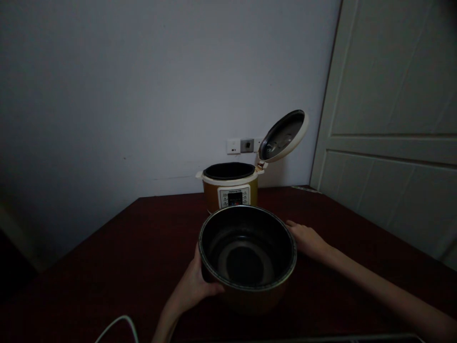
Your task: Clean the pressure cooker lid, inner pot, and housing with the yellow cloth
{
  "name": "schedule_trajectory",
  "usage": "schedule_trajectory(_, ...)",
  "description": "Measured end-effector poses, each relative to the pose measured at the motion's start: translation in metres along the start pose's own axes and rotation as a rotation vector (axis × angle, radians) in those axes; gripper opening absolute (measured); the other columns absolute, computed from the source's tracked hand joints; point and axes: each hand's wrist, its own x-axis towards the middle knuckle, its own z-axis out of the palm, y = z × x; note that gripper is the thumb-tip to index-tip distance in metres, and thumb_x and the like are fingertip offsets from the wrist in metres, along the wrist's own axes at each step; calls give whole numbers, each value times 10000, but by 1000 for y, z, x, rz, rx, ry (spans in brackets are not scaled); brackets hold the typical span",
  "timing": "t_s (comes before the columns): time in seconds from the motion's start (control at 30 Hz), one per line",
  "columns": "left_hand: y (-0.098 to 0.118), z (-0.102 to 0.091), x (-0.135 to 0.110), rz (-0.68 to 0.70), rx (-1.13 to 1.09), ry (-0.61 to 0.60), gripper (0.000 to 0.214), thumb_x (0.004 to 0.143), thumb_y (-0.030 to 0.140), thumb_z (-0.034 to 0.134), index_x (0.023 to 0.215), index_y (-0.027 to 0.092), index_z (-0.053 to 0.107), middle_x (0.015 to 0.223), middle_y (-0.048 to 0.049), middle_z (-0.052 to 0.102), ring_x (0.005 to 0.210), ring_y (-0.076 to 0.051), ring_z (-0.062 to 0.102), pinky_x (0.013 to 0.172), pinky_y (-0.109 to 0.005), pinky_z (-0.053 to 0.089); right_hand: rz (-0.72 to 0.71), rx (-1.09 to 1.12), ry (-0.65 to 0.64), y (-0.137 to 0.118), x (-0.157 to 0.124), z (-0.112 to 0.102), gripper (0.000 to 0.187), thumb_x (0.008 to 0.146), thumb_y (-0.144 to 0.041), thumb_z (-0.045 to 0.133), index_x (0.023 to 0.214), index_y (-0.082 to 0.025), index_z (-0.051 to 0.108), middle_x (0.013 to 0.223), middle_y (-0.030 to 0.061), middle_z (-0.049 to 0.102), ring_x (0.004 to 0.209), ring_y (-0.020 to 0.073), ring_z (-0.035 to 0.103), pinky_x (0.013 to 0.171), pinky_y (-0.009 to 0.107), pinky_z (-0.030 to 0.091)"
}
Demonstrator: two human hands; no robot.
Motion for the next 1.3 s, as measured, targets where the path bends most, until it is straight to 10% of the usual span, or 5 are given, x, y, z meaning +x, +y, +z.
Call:
schedule_trajectory(0.43, 7, -5, 0, -60, -85, -82, 1237, 529, 549, 789, 1467, 212, 58, 1432, -170, 352, 1298, -338, 359, 1080, -498, 269, -144, 667, -162, 0, -46, -42, 799, 753, -445, 634, 1430, -174, 308, 1419, 127, 405, 1260, 261, 439, 1063, 399, 348)
schedule_trajectory(0.67, 18, -23, 1, -87, -126, -37, 1308, 473, 602, 782, 1477, 224, 35, 1532, -154, 149, 1392, -328, 153, 1132, -488, 103, -158, 953, -108, -18, -58, -19, 1109, 647, -458, 744, 1481, -231, 49, 1525, 106, 168, 1374, 257, 231, 1119, 409, 250)
schedule_trajectory(1.3, 20, -18, 10, -145, -57, 78, 999, 565, 404, 804, 1422, 241, 317, 1449, -95, 385, 1330, -314, 329, 1112, -450, 240, -32, 1189, -37, -37, -43, 1, 1199, 492, -437, 832, 1471, -269, 162, 1492, 94, 279, 1346, 297, 292, 1100, 419, 296)
